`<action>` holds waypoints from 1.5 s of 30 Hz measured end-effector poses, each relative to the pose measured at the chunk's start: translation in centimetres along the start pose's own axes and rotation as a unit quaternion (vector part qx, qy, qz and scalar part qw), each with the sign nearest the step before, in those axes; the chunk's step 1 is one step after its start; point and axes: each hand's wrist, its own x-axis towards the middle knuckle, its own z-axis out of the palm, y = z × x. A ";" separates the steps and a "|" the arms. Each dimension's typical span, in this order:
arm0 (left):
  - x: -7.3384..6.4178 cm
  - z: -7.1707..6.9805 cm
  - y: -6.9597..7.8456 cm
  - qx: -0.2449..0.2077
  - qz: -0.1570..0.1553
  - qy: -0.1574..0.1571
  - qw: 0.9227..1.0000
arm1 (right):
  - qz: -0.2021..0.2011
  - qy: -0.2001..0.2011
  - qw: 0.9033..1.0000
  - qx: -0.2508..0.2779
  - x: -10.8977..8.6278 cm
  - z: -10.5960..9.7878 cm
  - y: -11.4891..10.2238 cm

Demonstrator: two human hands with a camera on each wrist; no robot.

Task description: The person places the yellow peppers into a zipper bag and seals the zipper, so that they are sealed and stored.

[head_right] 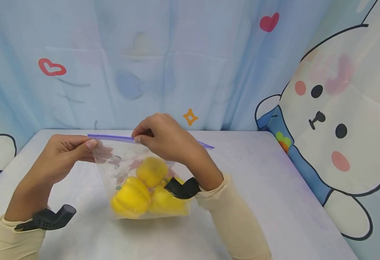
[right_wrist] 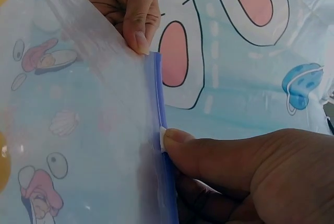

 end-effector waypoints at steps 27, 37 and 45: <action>0.0 -0.8 -0.5 0.022 -0.031 0.016 0.999 | 0.028 0.025 0.999 -0.029 -3.2 -2.7 4.0; 0.0 -0.9 -0.7 0.017 -0.035 0.016 0.999 | 0.016 0.028 0.999 -0.033 -4.3 -3.6 5.4; 0.0 -0.8 -0.7 0.032 -0.038 0.024 0.998 | 0.037 0.052 0.996 -0.056 -5.8 -4.6 6.7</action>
